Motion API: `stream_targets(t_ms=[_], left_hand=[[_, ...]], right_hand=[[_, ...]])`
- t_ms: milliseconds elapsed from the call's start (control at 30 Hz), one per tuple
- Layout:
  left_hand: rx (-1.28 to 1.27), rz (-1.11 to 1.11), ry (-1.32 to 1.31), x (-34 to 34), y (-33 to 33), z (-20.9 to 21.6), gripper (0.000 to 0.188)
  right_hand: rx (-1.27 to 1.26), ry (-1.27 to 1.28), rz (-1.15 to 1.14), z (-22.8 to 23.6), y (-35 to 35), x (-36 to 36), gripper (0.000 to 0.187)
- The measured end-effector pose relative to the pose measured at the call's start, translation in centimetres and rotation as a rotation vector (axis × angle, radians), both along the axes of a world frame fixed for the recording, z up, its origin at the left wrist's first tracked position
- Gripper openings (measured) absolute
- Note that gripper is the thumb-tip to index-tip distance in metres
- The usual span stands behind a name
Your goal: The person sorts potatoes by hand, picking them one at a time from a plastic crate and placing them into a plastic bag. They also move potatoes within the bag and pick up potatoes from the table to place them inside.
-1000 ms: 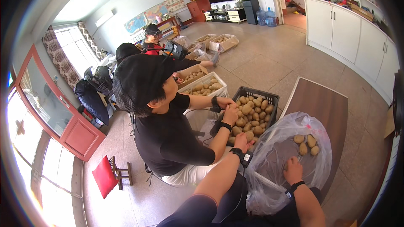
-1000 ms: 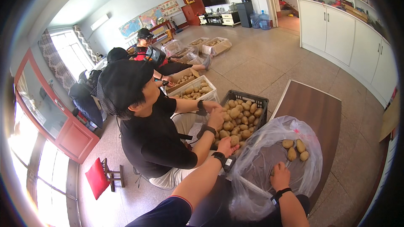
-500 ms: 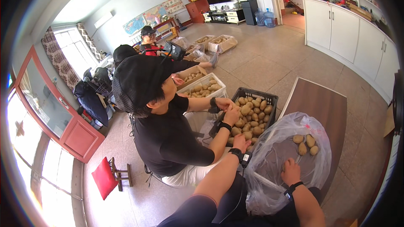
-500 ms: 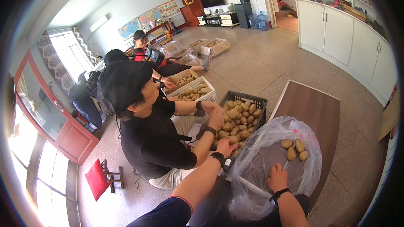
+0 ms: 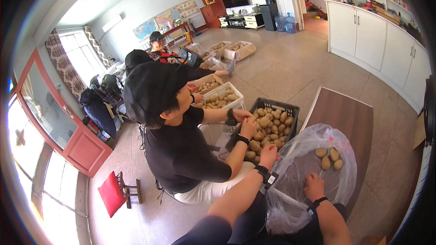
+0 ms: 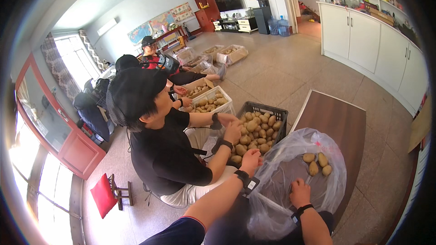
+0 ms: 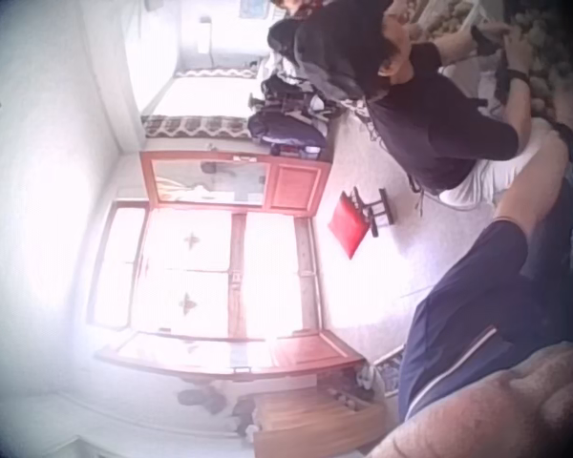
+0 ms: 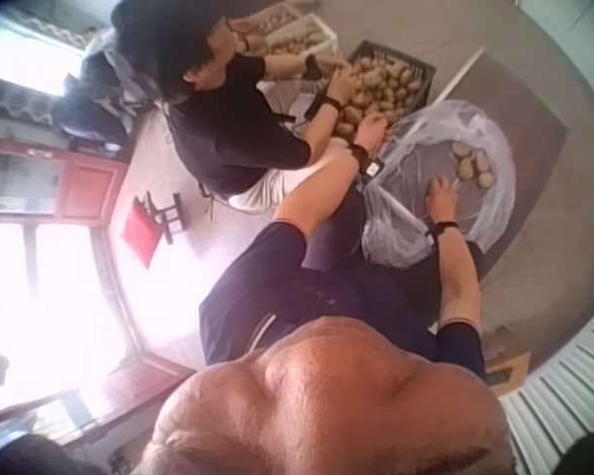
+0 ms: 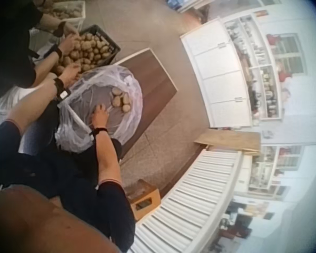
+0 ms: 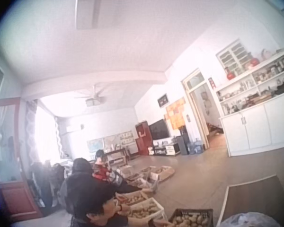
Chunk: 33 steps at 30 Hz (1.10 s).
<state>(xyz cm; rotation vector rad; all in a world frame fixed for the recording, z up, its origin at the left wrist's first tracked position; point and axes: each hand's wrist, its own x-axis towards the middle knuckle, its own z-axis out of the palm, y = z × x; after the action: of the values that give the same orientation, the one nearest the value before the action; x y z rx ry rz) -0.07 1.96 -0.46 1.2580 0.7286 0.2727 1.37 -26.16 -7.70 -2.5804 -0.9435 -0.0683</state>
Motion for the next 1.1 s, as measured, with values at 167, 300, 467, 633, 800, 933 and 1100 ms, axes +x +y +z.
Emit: stream_targets(t_ms=[167,300,467,633,800,933,1100], left_hand=[[0.001,-0.151,-0.010,-0.1,-1.6,0.5,0.029],[-0.023,-0.362,0.033,0.3,-3.5,0.1,0.031],[0.123,-0.509,0.115,0.2,-4.3,-0.5,0.031],[-0.114,-0.756,0.139,0.0,-5.7,0.8,0.037],[-0.134,-0.780,0.128,-0.5,-6.4,1.9,0.041],[-0.117,-0.771,0.113,-0.5,-6.0,1.3,0.041],[-0.175,-0.807,0.135,-0.5,-5.3,1.0,0.045]], right_hand=[[0.216,0.077,-0.008,2.2,0.9,-0.3,0.038],[0.444,0.287,-0.115,1.8,1.0,0.1,0.043],[0.753,0.871,-0.159,4.9,2.8,-0.4,0.038],[1.035,1.147,-0.121,7.2,3.5,-0.5,0.033],[1.120,1.203,-0.053,7.3,4.0,-0.3,0.031],[1.159,1.238,-0.042,6.6,4.1,-0.2,0.033],[1.096,1.152,-0.098,6.4,4.2,-0.5,0.035]])
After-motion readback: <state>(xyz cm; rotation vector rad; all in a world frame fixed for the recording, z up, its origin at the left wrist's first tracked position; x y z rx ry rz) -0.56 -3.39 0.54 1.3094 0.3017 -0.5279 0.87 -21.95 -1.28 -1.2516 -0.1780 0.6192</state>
